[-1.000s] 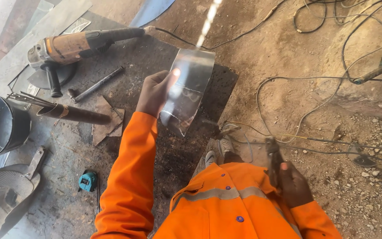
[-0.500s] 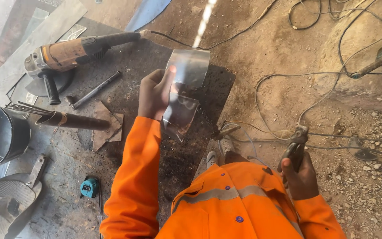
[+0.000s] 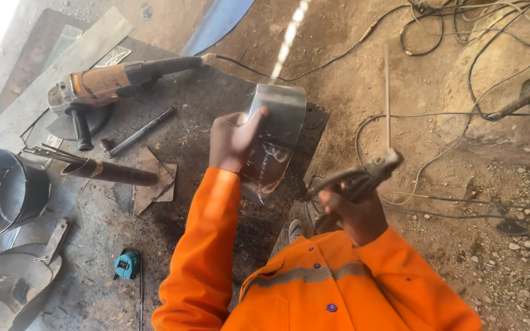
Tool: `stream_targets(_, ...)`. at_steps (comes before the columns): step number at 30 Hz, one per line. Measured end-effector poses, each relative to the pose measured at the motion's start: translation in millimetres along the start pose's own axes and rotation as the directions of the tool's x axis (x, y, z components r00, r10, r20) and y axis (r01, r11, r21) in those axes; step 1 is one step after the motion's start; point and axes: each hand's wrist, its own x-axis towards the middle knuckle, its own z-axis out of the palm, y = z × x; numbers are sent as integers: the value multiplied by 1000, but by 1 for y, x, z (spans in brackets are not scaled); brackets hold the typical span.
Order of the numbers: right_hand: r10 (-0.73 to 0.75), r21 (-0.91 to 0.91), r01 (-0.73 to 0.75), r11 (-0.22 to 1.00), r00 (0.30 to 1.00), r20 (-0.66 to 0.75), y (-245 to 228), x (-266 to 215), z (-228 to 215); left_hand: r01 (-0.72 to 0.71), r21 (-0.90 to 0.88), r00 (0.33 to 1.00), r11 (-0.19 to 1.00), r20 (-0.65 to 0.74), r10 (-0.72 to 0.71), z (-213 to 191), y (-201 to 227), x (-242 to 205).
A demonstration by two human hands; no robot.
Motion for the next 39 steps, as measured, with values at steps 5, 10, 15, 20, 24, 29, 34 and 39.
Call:
stream_targets(5,-100,-113,91,989,993,-71,-37,46,33,65,0,998,998,5,-65,-6,17,-18)
stream_targets(10,58,-104,-88,991,964,-261,2,88,39,47,-71,998,996,45,-44,4,1,-16)
stream_targets(15,23,-249,-95,964,960,-278,-5,90,59,41,-35,999,999,35,-40,-2,5,-23)
stream_targets(20,-18,-306,-70,950,961,-277,-23,96,61,-3,83,1000,997,-9,4,-23,43,-64)
stream_targets(24,-20,-272,-68,960,951,-307,-23,102,65,91,-35,995,995,-28,-92,-36,50,-107)
stream_targets(29,30,-258,-103,961,961,-274,-13,108,60,101,57,992,993,65,-105,-18,30,-102)
stream_targets(34,76,-248,-136,959,968,-237,-8,110,54,43,-33,994,999,101,-40,-13,45,-96)
stream_targets(39,98,-240,-154,958,968,-231,-17,99,58,42,-20,987,999,158,-39,-14,35,-88)
